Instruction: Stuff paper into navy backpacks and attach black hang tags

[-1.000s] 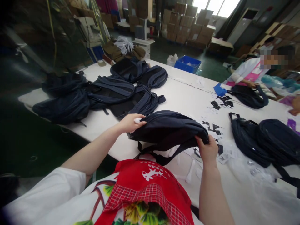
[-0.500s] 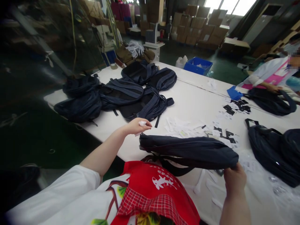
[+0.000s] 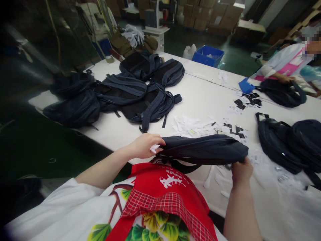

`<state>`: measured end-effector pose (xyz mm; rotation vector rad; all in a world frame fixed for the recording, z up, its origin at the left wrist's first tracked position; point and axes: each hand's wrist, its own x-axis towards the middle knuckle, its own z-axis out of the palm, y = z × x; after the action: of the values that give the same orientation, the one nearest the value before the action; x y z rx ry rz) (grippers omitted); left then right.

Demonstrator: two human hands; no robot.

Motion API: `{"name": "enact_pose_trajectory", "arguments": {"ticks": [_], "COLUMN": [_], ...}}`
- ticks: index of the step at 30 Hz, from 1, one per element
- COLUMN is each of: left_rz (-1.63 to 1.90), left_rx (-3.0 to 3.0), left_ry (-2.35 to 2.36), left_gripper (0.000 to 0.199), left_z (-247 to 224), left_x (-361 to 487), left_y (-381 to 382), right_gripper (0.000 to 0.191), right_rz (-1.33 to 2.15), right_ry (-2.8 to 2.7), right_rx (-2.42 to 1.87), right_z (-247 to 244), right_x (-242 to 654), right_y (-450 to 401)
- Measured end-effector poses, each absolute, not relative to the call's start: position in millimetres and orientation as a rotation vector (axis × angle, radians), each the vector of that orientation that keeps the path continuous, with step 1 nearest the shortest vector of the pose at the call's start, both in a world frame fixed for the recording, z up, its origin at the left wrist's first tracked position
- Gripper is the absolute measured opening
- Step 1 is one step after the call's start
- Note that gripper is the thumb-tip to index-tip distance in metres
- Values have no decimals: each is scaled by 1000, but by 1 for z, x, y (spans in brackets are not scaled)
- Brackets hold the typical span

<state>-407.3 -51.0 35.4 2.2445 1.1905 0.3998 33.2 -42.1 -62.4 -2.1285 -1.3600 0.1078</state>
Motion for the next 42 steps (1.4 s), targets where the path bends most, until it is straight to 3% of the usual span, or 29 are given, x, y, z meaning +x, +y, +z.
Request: {"name": "enact_pose_trajectory", "arguments": {"ticks": [3, 5, 7, 11, 17, 24, 29, 33, 35, 38, 40, 42], "left_rz": [639, 616, 474, 417, 626, 553, 451, 475, 784, 1236, 1140, 848], "left_rx": [2125, 2009, 1906, 1810, 1754, 1758, 1957, 1864, 1846, 1972, 2136, 2283], "left_ry": [1415, 1549, 1559, 1477, 1699, 1941, 2059, 1980, 1918, 1763, 1537, 1290], "left_gripper": [62, 80, 73, 41, 31, 41, 73, 69, 65, 34, 19, 18], "left_z": [37, 38, 37, 28, 10, 0, -3, 30, 58, 100, 120, 132], "left_x": [-402, -400, -400, -408, -424, -449, -444, -453, -464, -467, -451, -424], "left_y": [-41, -28, -16, -9, -18, -20, -31, -46, -50, -43, -34, -26], "right_gripper": [47, 46, 48, 54, 69, 71, 74, 72, 79, 94, 98, 99], "right_rz": [121, 173, 226, 305, 531, 877, 1184, 1230, 1201, 1086, 1032, 1010], "right_ry": [-1227, -1283, -1346, -1388, -1339, -1457, -1396, -1332, -1309, -1308, -1340, -1372], "right_rx": [-2197, -2119, -2024, -1925, -1771, -1628, -1552, -1495, -1504, -1509, -1493, -1473], "right_z": [-43, -29, -14, -1, -16, -53, -78, -74, -63, -45, -34, -26], "right_x": [12, -6, -24, -48, -52, -61, -88, -102, -106, -114, -121, -127], "right_y": [-24, -10, -1, 4, 4, -2, -15, -26, -32, -44, -52, -59]}}
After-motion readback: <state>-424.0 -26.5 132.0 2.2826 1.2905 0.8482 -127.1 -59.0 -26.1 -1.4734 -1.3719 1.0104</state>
